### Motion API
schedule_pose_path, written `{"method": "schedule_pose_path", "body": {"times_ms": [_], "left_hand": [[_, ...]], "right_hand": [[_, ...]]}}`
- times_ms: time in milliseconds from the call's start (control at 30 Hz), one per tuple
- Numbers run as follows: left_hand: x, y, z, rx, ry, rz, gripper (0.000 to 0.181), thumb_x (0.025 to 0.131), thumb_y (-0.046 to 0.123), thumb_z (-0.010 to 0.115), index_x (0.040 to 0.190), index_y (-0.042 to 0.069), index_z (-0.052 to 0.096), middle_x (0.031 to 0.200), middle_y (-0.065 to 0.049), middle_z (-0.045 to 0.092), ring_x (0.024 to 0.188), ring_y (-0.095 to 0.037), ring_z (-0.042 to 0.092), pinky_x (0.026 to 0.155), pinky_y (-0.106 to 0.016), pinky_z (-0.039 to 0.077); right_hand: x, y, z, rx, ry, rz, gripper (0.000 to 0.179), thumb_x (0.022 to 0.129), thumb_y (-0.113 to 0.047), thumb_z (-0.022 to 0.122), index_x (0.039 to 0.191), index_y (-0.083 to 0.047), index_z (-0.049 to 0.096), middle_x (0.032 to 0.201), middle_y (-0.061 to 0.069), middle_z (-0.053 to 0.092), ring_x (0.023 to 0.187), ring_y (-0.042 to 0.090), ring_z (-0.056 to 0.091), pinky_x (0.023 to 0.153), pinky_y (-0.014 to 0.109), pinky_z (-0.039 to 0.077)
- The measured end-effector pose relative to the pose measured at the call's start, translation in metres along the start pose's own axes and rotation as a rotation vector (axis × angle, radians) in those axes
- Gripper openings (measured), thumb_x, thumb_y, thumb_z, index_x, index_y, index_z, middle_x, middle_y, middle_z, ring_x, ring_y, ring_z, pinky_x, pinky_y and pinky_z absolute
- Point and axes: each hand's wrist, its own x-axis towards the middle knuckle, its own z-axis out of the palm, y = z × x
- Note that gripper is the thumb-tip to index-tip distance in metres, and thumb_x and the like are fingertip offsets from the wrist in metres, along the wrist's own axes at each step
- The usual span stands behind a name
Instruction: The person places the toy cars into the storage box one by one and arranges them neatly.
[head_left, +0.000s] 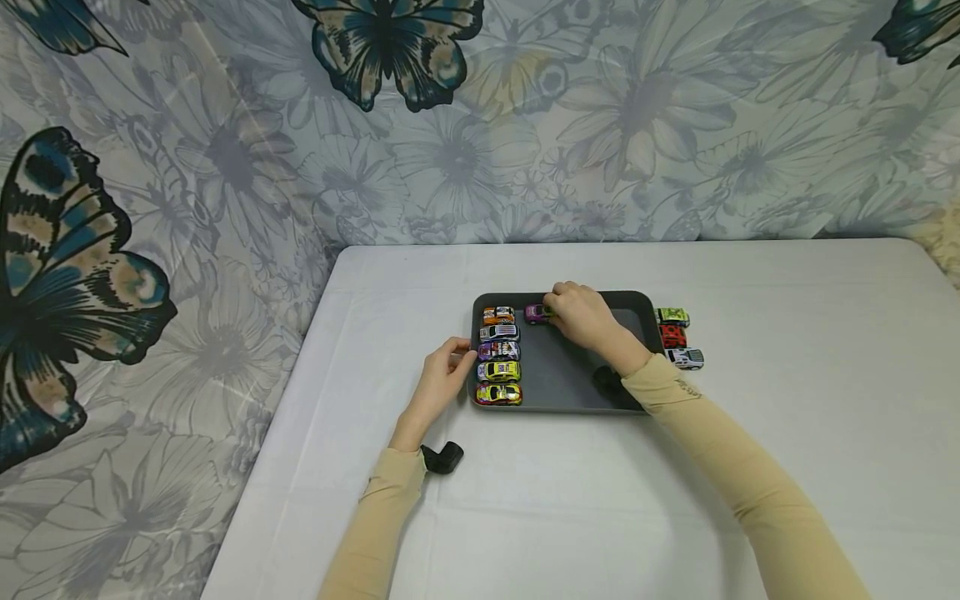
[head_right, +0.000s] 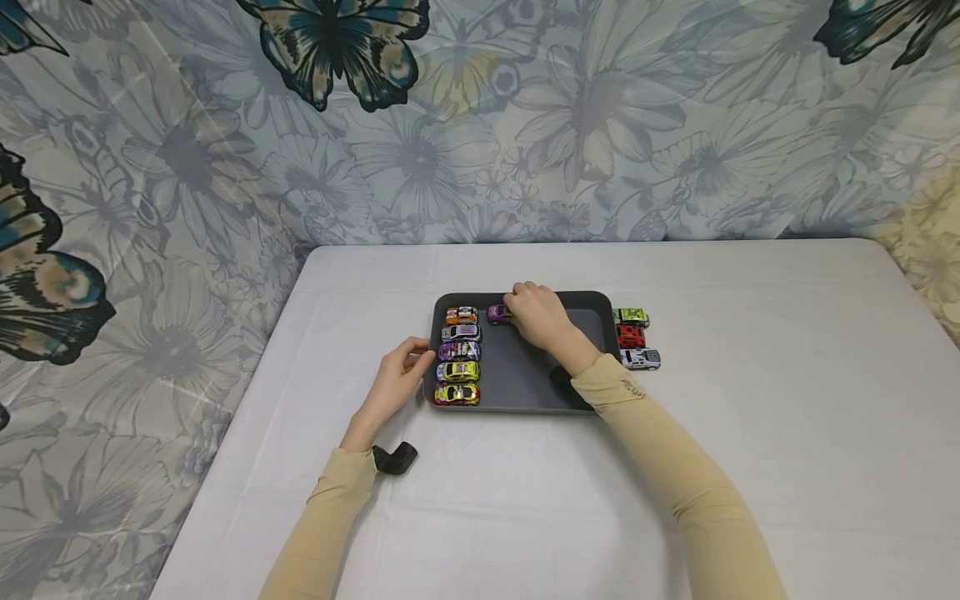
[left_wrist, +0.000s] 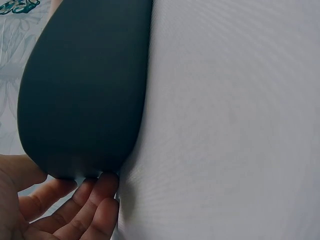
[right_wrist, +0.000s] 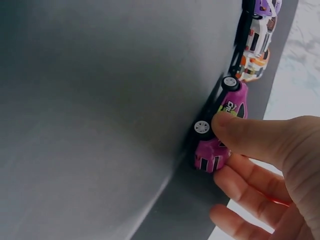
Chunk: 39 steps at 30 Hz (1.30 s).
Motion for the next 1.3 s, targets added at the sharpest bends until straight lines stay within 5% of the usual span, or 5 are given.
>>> {"method": "schedule_pose_path", "body": {"times_ms": [1067,1300], "left_hand": [[0.001,0.002,0.000,-0.009,0.006,0.011,0.023,0.096,0.016,0.052,0.112,0.001,0.058,0.106,-0.014,0.062,0.080,-0.021,0.062,0.065,-0.028,0.048],[0.000,0.001,0.000,-0.011,0.009,0.012,0.023,0.096,0.016,0.053,0.112,0.000,0.058,0.106,-0.015,0.062,0.081,-0.021,0.063,0.067,-0.030,0.049]], "right_hand": [[-0.006,-0.004,-0.001,0.003,0.050,0.022,0.021,0.077,-0.008,0.075,0.094,0.000,0.066,0.086,0.013,0.060,0.080,0.028,0.058,0.068,0.041,0.047],[-0.017,0.002,-0.009,0.024,0.118,0.019,0.017,0.079,-0.006,0.072,0.095,0.000,0.067,0.087,0.014,0.062,0.081,0.029,0.058,0.066,0.042,0.046]]}}
